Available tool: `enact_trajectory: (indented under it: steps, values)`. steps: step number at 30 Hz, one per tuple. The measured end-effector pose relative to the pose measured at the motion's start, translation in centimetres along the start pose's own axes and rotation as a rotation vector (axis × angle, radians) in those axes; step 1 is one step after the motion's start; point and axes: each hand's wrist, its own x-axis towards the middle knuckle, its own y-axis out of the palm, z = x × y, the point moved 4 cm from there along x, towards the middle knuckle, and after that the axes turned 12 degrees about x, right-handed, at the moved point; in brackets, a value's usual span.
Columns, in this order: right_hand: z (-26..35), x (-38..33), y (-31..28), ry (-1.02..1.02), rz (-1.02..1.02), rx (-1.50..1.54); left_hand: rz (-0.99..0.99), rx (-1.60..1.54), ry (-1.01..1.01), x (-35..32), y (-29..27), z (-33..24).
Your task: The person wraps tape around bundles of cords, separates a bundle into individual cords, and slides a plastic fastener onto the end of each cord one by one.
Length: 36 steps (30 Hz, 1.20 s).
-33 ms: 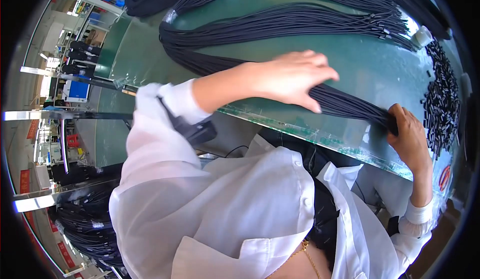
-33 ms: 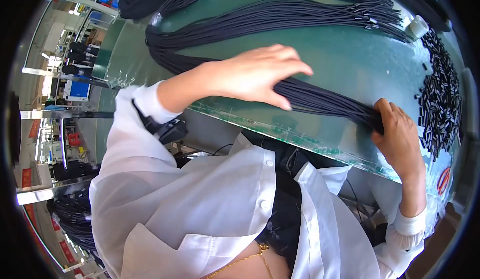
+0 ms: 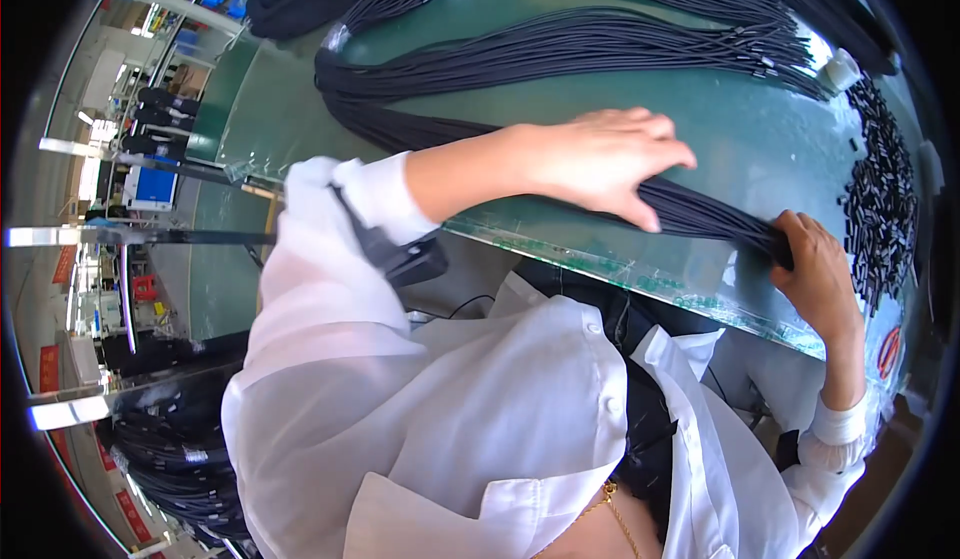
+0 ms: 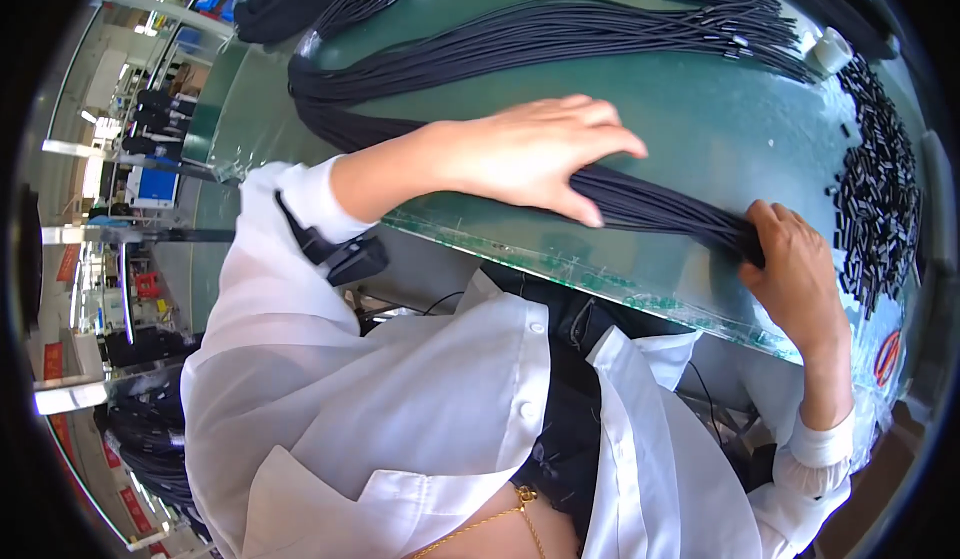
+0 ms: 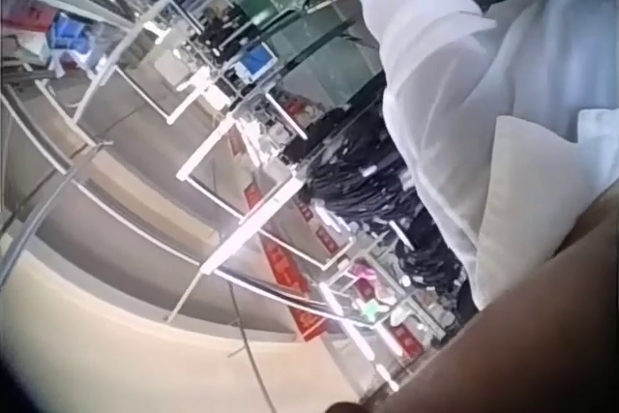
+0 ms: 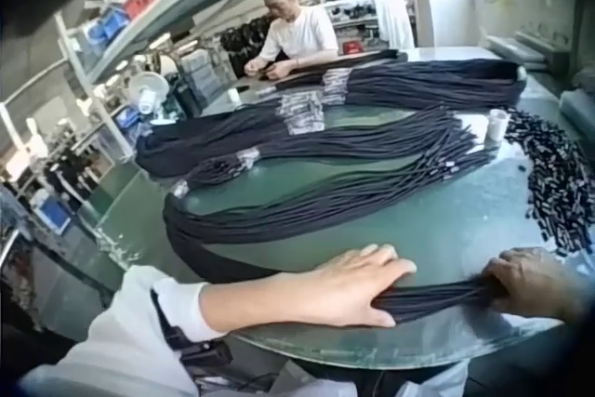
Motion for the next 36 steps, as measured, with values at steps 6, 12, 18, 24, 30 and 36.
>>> enact_trajectory:
  steps: [6, 12, 18, 24, 30, 36]
  values:
    - [-2.9, 0.5, -2.3, -0.086, 0.009, 0.118, 0.441, -0.378, 0.118, 11.2, 0.4, -1.3]
    - [-7.2, -0.7, -9.0, 0.031, -0.174, 0.061, 0.75, -0.923, 0.012, 16.8, 0.8, -3.5]
    - [-13.7, -5.3, -9.4, 0.158, -0.46, 0.061, 0.739, -1.144, -0.159, 20.4, 1.5, -2.5]
    - [-13.7, -5.7, -4.7, 0.213, -0.53, -0.057, 0.621, -1.185, -0.208, 22.7, 0.4, -3.0]
    - [-13.6, -4.7, -4.1, 0.225, -0.511, -0.149, 0.534, -1.129, -0.224, 24.1, 0.7, -3.5]
    - [-14.3, -4.7, -4.7, 0.267, -0.806, 0.867, 0.265, -1.137, -0.256, 23.2, 0.6, -3.6]
